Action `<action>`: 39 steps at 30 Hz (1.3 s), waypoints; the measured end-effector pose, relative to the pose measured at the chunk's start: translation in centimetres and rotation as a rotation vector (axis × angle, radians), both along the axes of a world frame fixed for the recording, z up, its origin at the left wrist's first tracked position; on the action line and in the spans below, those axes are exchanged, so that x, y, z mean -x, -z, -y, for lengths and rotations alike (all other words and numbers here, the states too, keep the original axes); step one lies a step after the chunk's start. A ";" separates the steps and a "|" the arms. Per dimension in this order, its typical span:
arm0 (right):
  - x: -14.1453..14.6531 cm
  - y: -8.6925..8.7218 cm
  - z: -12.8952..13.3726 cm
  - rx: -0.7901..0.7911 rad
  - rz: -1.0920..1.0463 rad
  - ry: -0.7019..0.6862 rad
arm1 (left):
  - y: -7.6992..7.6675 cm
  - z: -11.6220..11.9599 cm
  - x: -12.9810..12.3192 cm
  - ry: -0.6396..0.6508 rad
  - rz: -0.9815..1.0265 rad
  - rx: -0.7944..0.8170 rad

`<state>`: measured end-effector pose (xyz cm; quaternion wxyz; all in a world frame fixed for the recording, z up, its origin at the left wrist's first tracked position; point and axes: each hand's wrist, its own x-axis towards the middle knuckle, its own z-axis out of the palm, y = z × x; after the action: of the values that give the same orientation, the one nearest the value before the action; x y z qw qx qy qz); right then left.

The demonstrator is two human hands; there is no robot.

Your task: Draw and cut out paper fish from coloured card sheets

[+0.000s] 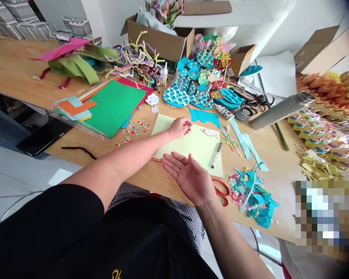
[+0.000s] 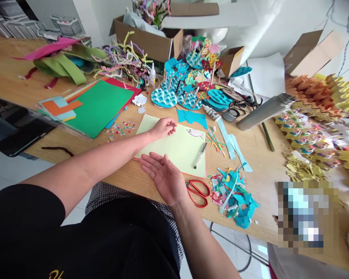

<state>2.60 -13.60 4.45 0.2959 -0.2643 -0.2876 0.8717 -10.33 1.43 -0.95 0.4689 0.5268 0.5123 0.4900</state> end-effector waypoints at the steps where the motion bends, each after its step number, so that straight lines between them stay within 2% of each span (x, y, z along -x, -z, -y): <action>1: 0.6 0.6 0.1 0.024 -0.007 0.017 | 0.0 0.0 0.0 -0.001 -0.001 -0.001; 3: 0.5 1.8 1.4 0.075 0.014 0.010 | 0.1 -0.1 0.0 -0.002 -0.001 -0.002; 5: -1.3 2.3 3.2 0.126 0.043 -0.057 | 0.2 -0.3 0.0 0.002 0.004 -0.003; 8: -5.0 1.8 4.8 0.192 0.149 -0.211 | 0.3 -0.4 0.1 0.008 0.021 -0.005; 11: -6.6 1.0 3.7 0.181 0.140 -0.018 | 0.3 -0.3 0.1 0.013 0.036 -0.007; 13: -5.9 1.0 2.4 0.157 0.103 0.137 | 0.3 -0.2 0.1 0.013 0.039 -0.009; 15: -4.6 1.5 1.9 0.144 0.088 0.200 | 0.4 -0.2 0.1 0.010 0.035 -0.010; 17: -3.7 1.9 2.6 0.148 0.106 0.161 | 0.5 -0.3 0.1 0.006 0.028 -0.009; 20: -3.9 1.6 4.7 0.152 0.203 -0.103 | 0.7 -0.5 0.1 0.001 0.020 -0.006; 22: -4.2 0.8 5.4 -0.021 0.331 -0.182 | 0.8 -0.6 0.1 0.002 0.017 -0.005; 23: -4.2 0.3 5.4 -0.197 0.425 -0.184 | 0.8 -0.6 0.1 0.002 0.015 -0.005; 25: -3.5 0.0 4.8 -0.692 0.638 -0.189 | 0.9 -0.6 0.1 0.001 0.008 -0.007; 27: -2.3 0.5 3.9 -1.231 0.806 -0.278 | 0.8 -0.5 0.1 -0.002 -0.003 -0.010; 29: -0.9 1.7 3.2 -1.602 0.903 -0.368 | 0.8 -0.4 0.1 -0.006 -0.019 -0.013; 31: -0.2 3.0 3.0 -1.779 0.978 -0.418 | 0.9 -0.2 0.1 -0.004 -0.035 -0.018; 34: -0.7 4.0 3.5 -1.866 1.061 -0.449 | 0.8 0.0 0.0 -0.001 -0.059 -0.028; 39: -4.5 3.0 4.8 -1.896 1.122 -0.501 | 0.3 0.5 0.1 0.002 -0.088 -0.047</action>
<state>7.07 -18.39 1.43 0.0229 -0.2221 -0.9701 0.0946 -10.41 0.97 -1.30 0.4338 0.5592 0.5202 0.4780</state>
